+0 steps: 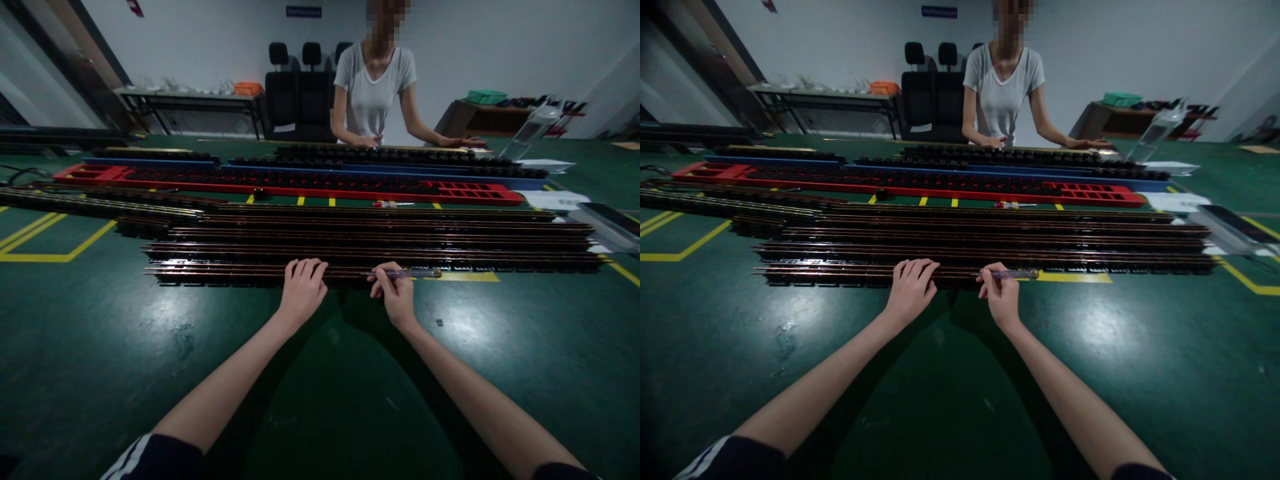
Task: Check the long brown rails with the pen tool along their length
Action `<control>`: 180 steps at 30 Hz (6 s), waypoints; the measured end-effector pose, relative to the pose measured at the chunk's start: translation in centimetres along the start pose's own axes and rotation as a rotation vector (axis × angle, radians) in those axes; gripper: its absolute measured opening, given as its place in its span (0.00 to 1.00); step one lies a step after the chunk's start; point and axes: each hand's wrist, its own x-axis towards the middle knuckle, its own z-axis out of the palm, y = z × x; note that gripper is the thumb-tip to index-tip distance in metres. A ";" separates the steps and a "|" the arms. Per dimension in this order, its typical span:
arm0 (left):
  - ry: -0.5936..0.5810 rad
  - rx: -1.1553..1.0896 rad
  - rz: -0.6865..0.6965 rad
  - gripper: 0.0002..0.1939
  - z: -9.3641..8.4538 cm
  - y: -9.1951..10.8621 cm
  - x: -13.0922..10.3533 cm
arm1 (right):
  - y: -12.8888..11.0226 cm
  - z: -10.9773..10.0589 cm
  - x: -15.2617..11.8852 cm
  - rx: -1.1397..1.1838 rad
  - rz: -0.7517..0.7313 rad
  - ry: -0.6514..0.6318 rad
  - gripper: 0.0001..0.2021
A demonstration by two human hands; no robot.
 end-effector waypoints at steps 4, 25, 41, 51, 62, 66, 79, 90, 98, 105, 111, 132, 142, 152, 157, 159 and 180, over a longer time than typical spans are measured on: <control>0.004 -0.004 0.004 0.16 0.1 -0.1 0.0 | 0.1 0.0 0.1 -0.002 -0.007 -0.004 0.10; -0.008 0.018 0.018 0.18 0.1 -0.1 -0.1 | 0.3 -1.4 0.7 -0.016 -0.056 -0.211 0.11; -0.072 -0.013 0.058 0.21 -0.1 0.0 -0.1 | 0.1 -1.2 0.5 -0.064 -0.084 -0.152 0.13; -0.063 0.023 0.070 0.21 -0.2 0.1 -0.1 | 0.2 -1.1 0.6 -0.032 -0.076 -0.151 0.12; -0.065 0.022 0.056 0.22 -0.4 0.2 0.0 | 0.1 -1.1 0.6 0.016 -0.050 -0.108 0.11; -0.064 0.014 0.051 0.22 -0.3 0.2 0.0 | 0.0 -1.0 0.6 0.025 -0.032 -0.098 0.12; -0.095 -0.039 0.063 0.22 -0.2 0.0 0.1 | 0.2 -1.2 0.5 -0.001 -0.044 -0.095 0.11; -0.080 -0.007 0.064 0.22 -0.1 0.1 0.0 | 0.2 -1.2 0.5 0.019 -0.016 -0.039 0.12; -0.065 0.009 0.054 0.24 -0.4 0.2 -0.1 | 0.4 -1.3 0.5 0.028 -0.011 0.006 0.12; -0.041 0.031 0.023 0.24 -0.3 0.1 -0.1 | 0.3 -1.3 0.5 0.032 -0.021 0.012 0.11; -0.053 0.000 0.044 0.26 -0.2 0.0 0.0 | 0.5 -1.4 0.5 0.033 -0.021 0.067 0.09; -0.096 -0.068 0.049 0.23 -0.1 -0.3 0.0 | 0.6 -1.7 1.0 0.120 0.001 0.189 0.08; -0.106 -0.089 0.035 0.23 -0.3 -0.2 0.0 | 0.5 -1.7 0.9 0.144 0.032 0.197 0.06; -0.116 -0.099 0.029 0.22 -0.3 -0.2 0.0 | 0.2 -1.4 1.0 0.164 0.036 0.227 0.05; -0.118 -0.099 0.029 0.22 -0.3 -0.2 0.1 | 0.3 -1.4 0.9 0.158 0.033 0.231 0.04; -0.120 -0.099 0.029 0.22 -0.3 -0.2 0.1 | 0.3 -1.4 0.9 0.150 0.030 0.228 0.04; -0.116 -0.097 0.036 0.22 -0.3 -0.2 0.1 | 0.2 -1.3 1.0 0.140 0.033 0.230 0.05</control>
